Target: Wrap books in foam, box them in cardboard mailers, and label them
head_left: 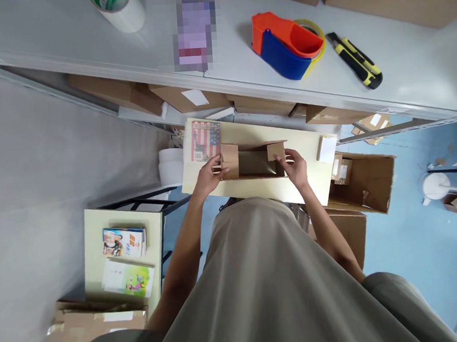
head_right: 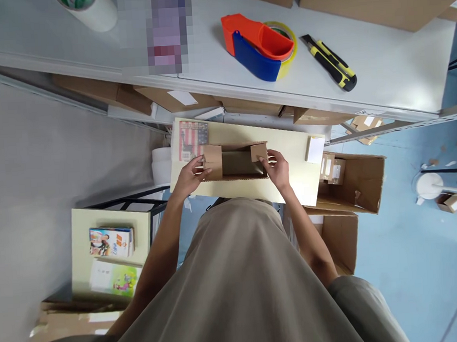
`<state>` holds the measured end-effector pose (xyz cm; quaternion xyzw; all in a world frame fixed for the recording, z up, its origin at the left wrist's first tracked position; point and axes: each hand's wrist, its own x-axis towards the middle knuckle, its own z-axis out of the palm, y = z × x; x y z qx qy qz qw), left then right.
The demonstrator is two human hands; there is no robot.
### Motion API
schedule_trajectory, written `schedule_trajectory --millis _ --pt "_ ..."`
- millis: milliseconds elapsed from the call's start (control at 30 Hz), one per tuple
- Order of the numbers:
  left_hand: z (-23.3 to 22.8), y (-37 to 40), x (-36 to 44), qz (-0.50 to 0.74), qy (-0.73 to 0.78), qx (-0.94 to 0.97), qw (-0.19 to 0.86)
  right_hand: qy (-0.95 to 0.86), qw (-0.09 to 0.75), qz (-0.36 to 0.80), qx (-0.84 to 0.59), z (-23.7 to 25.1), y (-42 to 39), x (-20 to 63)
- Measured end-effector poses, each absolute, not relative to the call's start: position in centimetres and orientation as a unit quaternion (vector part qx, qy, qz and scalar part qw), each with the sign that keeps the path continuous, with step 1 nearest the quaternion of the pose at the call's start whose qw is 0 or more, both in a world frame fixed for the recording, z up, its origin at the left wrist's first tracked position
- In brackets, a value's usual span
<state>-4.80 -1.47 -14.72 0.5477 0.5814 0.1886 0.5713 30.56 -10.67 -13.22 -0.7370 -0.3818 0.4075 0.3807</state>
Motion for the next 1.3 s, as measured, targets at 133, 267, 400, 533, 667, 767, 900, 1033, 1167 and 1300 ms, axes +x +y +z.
schedule_trajectory --millis 133,267,400,533,667,767,900,1033,1167,1300 --pt "-14.3 -1.1 -5.0 0.189 0.564 0.557 0.580 -0.378 0.379 0.408 -0.740 -12.7 -10.6 30.4" --pt "-12.8 -1.0 -5.7 0.182 0.539 0.573 0.590 -0.375 0.364 0.397 -0.754 -12.0 -10.6 30.5" --pt "-10.6 -0.8 -6.8 0.149 0.472 0.599 0.630 -0.384 0.356 0.427 -0.737 -11.4 -10.6 30.8" --pt "-9.2 -0.7 -7.2 0.111 0.431 0.622 0.645 -0.406 0.348 0.440 -0.721 -11.8 -10.6 31.2" --pt "-9.5 -0.7 -6.2 0.138 0.503 0.621 0.585 -0.409 0.335 0.428 -0.733 -11.8 -10.5 31.3" --pt "-10.2 -0.5 -5.2 0.159 0.561 0.635 0.507 -0.420 0.347 0.455 -0.705 -10.9 -10.8 31.4" --pt "-10.5 -0.2 -4.6 0.161 0.553 0.678 0.457 -0.461 0.339 0.452 -0.685 -9.4 -11.2 31.7" --pt "-10.4 -0.2 -4.4 0.164 0.532 0.704 0.441 -0.487 0.322 0.427 -0.691 -9.2 -11.2 31.6" --pt "-10.7 -0.3 -3.8 0.177 0.519 0.726 0.415 -0.505 0.311 0.395 -0.702 -10.0 -10.9 31.1" --pt "-11.7 0.0 -2.8 0.213 0.552 0.713 0.376 -0.486 0.335 0.374 -0.716 -10.9 -10.7 30.7"
